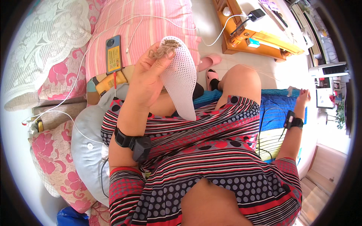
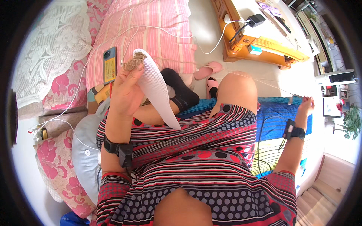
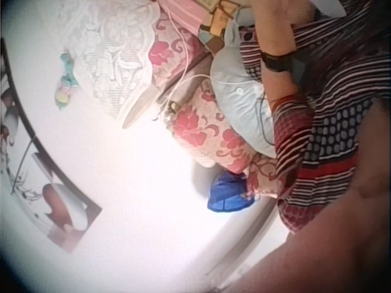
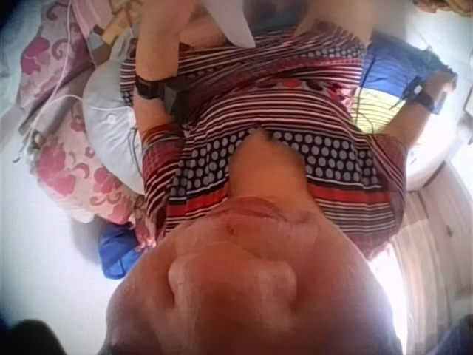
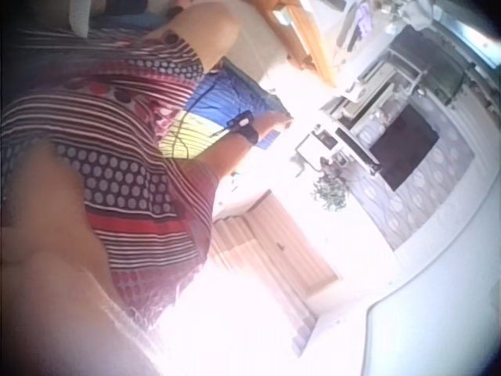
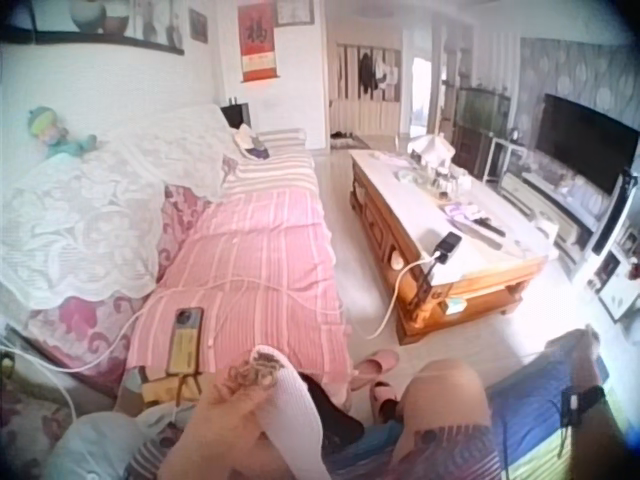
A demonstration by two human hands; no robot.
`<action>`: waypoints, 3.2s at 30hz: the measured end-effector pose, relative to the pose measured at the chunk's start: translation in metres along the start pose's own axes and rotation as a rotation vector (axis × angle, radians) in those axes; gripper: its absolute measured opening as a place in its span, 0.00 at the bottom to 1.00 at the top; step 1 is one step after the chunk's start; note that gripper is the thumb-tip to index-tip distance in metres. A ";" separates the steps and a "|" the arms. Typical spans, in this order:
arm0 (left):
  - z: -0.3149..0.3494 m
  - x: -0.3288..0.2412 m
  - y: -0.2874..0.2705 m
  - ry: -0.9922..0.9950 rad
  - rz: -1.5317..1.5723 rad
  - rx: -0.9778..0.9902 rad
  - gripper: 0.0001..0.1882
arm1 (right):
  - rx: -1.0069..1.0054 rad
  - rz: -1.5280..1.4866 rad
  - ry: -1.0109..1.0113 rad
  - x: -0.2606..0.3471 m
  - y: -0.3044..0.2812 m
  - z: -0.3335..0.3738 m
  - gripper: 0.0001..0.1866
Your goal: The person sews a brown thread through the edge of a white mesh insole using a needle while sitting on a bed.
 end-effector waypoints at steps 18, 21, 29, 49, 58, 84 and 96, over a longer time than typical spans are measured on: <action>0.000 0.000 -0.002 -0.043 -0.083 -0.076 0.10 | 1.648 -0.520 0.128 0.230 0.318 0.424 0.05; 0.001 -0.001 -0.002 0.029 -0.037 -0.055 0.10 | 1.571 -0.461 0.246 0.202 0.311 0.413 0.06; 0.008 -0.007 0.011 -0.023 -0.091 -0.013 0.20 | 1.467 0.104 0.229 0.082 0.302 0.412 0.13; 0.024 -0.027 0.017 0.088 -0.161 -0.121 0.10 | 1.559 0.513 -0.175 0.044 0.289 0.382 0.14; 0.020 -0.013 0.021 0.045 -0.327 -0.169 0.10 | 1.470 -0.012 -0.197 0.211 0.296 0.412 0.07; 0.011 0.002 0.012 0.067 -0.497 -0.268 0.09 | 1.334 -0.365 -0.082 0.218 0.297 0.450 0.06; 0.012 0.001 0.011 0.010 -0.450 -0.262 0.09 | 1.375 -0.441 0.009 0.218 0.296 0.453 0.07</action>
Point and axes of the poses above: each hand's wrist, its own z-axis away from the middle knuckle, its own y-axis out of the palm, x = y × z, the point moved 1 cm from there along -z, towards the middle knuckle, and after that the axes turned 13 degrees about -y, right-handed, at the moved point
